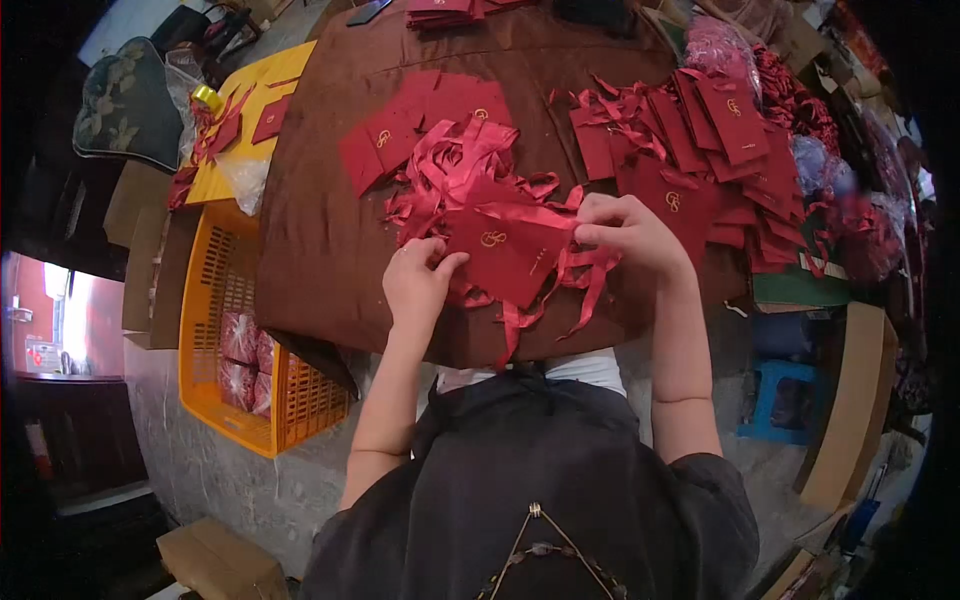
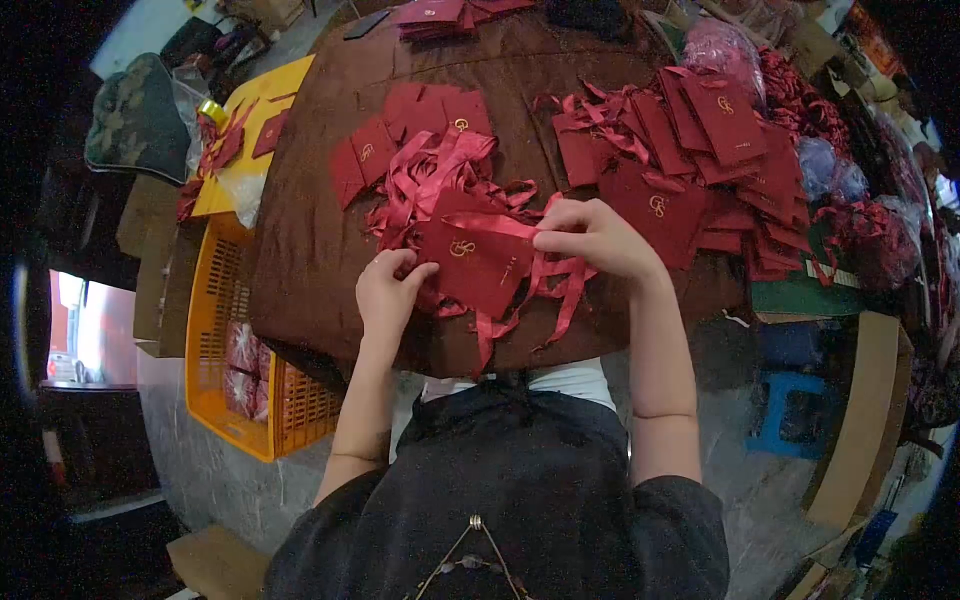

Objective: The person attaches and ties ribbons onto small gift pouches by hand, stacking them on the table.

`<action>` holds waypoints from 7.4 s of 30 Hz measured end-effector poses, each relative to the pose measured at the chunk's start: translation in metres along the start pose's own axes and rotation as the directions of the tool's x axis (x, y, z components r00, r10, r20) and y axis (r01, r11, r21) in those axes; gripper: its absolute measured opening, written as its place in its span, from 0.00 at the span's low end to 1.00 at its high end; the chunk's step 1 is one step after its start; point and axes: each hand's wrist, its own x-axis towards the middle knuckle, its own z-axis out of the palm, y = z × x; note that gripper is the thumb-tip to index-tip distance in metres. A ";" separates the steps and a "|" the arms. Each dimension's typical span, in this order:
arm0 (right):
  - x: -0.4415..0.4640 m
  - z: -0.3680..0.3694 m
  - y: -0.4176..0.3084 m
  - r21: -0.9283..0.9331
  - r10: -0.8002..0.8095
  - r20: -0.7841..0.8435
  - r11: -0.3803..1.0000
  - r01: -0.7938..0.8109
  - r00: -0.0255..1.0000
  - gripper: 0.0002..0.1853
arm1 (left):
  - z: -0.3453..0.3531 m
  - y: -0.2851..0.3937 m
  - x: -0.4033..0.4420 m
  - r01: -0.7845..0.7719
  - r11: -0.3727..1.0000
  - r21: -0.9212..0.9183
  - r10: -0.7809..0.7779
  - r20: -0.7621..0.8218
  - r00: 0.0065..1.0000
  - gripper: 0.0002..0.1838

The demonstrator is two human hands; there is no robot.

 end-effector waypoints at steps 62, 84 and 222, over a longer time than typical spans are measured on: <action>-0.007 0.013 0.005 -0.058 -0.238 -0.139 0.971 0.232 0.961 0.28 | -0.084 0.039 0.010 -0.435 0.847 -0.307 0.427 -0.096 0.899 0.01; -0.088 -0.046 0.120 -0.367 -0.311 -0.929 0.840 -0.399 0.200 0.24 | 0.007 0.023 -0.014 0.030 0.900 -0.435 0.068 0.208 0.976 0.08; 0.045 0.066 0.017 -0.145 -0.157 -0.312 0.983 0.116 0.937 0.08 | -0.029 0.045 -0.011 -0.211 0.971 0.108 0.222 -0.098 0.970 0.16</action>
